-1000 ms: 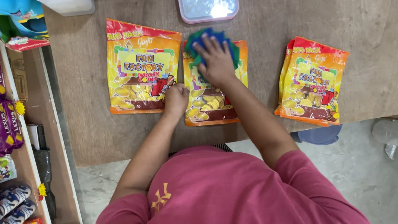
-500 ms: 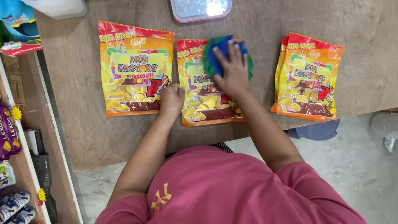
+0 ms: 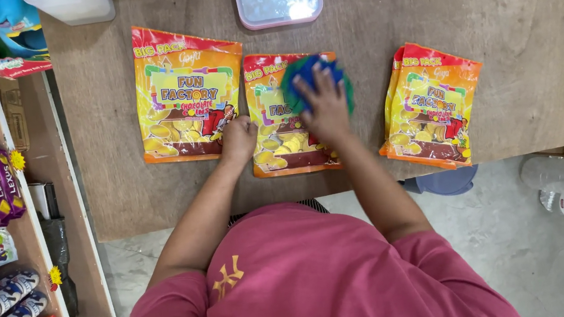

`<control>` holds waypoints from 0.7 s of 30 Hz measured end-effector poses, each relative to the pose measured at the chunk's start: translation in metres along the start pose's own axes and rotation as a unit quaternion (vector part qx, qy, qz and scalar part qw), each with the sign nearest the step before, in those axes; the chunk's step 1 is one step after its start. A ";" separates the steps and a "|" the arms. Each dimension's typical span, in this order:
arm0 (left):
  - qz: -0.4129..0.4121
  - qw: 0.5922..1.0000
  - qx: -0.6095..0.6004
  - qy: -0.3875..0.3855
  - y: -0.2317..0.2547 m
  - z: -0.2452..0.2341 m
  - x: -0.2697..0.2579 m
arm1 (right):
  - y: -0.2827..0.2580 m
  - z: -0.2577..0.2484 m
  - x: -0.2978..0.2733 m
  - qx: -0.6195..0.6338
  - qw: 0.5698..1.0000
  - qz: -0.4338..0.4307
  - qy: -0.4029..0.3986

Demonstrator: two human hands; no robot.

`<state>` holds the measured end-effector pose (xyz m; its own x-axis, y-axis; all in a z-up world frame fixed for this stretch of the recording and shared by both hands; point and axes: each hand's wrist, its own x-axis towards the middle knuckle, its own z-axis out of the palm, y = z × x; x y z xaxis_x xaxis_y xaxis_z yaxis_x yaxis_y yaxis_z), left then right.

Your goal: The person repeatedly takes snack packages from a shelf, wipes each package with a blue and green cloth on a table, and returns them to the shelf. The person handles Curly Tops, Fun Factory, and Hello Kitty snack packages one at a time, wiping both sides before restocking.

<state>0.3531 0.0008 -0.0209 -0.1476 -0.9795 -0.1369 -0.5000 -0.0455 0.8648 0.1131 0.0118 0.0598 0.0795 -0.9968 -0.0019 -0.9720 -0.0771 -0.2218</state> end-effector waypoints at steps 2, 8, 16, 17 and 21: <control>-0.004 1.000 0.001 0.000 0.003 -0.001 0.002 | 0.018 0.008 0.015 0.024 0.999 0.041 0.020; 0.021 1.000 -0.009 0.012 -0.010 0.006 0.003 | -0.047 0.024 -0.010 0.006 0.999 -0.050 -0.008; -0.011 1.000 0.007 0.001 0.013 -0.006 -0.001 | -0.007 0.009 0.011 -0.003 0.999 -0.008 -0.032; -0.034 0.999 0.003 -0.010 0.016 -0.006 -0.001 | -0.002 0.009 0.015 0.003 1.000 0.026 -0.007; -0.014 0.999 0.034 0.006 0.001 0.003 0.001 | -0.021 0.019 0.007 -0.014 1.000 0.019 0.020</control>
<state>0.3500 0.0008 -0.0218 -0.1215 -0.9805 -0.1547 -0.5616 -0.0606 0.8252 0.1386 0.0064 0.0464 0.0334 -0.9990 0.0290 -0.9801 -0.0384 -0.1945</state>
